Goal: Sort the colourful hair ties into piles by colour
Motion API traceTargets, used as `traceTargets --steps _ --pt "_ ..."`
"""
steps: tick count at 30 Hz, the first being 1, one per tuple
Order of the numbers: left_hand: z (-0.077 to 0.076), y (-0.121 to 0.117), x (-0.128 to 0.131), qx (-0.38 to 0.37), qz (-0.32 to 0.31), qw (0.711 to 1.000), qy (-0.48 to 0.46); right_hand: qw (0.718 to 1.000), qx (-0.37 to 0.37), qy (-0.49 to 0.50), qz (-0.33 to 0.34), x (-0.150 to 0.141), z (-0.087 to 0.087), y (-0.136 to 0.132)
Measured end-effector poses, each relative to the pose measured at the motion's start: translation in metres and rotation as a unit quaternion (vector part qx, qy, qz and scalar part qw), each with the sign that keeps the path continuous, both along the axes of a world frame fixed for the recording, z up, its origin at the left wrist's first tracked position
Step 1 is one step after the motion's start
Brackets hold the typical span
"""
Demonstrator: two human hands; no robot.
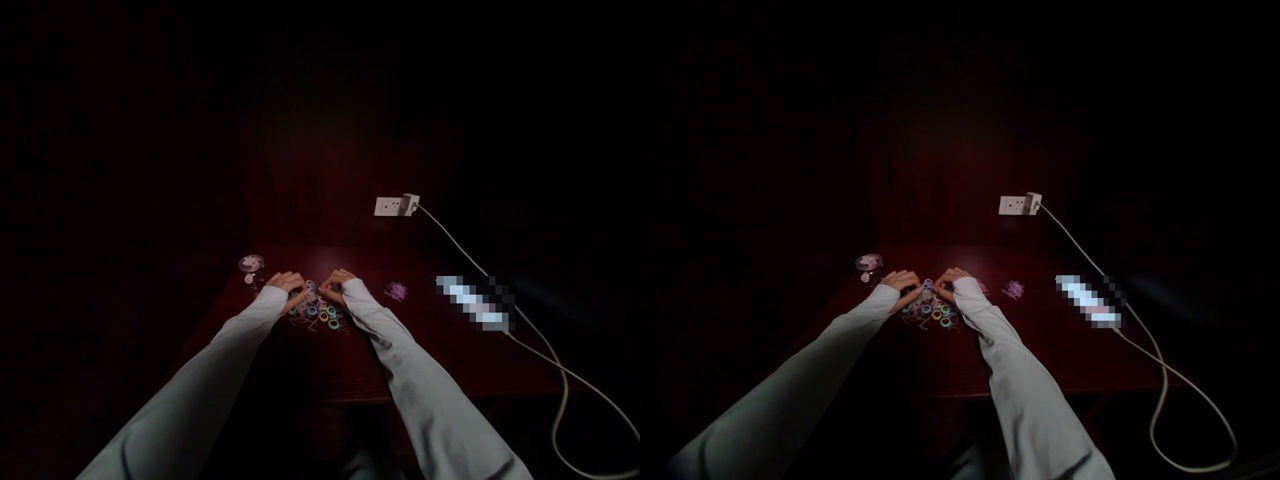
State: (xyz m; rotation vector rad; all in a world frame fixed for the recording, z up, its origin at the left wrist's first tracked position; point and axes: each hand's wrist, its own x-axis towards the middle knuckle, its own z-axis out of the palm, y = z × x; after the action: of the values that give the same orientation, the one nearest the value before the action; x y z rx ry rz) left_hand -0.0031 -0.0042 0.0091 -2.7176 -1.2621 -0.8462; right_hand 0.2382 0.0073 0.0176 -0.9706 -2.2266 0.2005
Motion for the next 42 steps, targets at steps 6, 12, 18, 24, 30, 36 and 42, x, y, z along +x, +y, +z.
traceTargets --steps 6,12,18,24,30,36,42 --pt "0.001 -0.006 0.009 -0.005 0.018 1.000 -0.023 0.999 -0.003 -0.032 0.015 -0.006 0.000 -0.004" --pt "-0.004 -0.003 0.011 0.004 0.019 1.000 -0.008 0.999 -0.007 -0.041 0.025 -0.008 0.000 -0.007" --pt "-0.003 0.001 0.008 0.002 0.017 1.000 -0.007 1.000 -0.001 -0.023 0.003 -0.006 0.001 -0.005" --pt "-0.010 0.007 0.010 0.014 0.012 0.998 -0.059 1.000 -0.013 -0.002 0.003 -0.006 -0.002 -0.001" --pt "-0.012 0.010 0.009 0.000 -0.006 0.992 -0.124 1.000 -0.003 0.010 -0.006 -0.004 -0.003 -0.002" --pt "-0.010 0.010 0.011 -0.020 -0.025 0.988 -0.153 0.998 -0.009 0.054 -0.028 -0.010 -0.004 -0.005" --pt "-0.009 0.007 0.013 -0.025 -0.021 0.990 -0.139 0.998 -0.022 0.050 -0.009 -0.015 -0.005 -0.011"
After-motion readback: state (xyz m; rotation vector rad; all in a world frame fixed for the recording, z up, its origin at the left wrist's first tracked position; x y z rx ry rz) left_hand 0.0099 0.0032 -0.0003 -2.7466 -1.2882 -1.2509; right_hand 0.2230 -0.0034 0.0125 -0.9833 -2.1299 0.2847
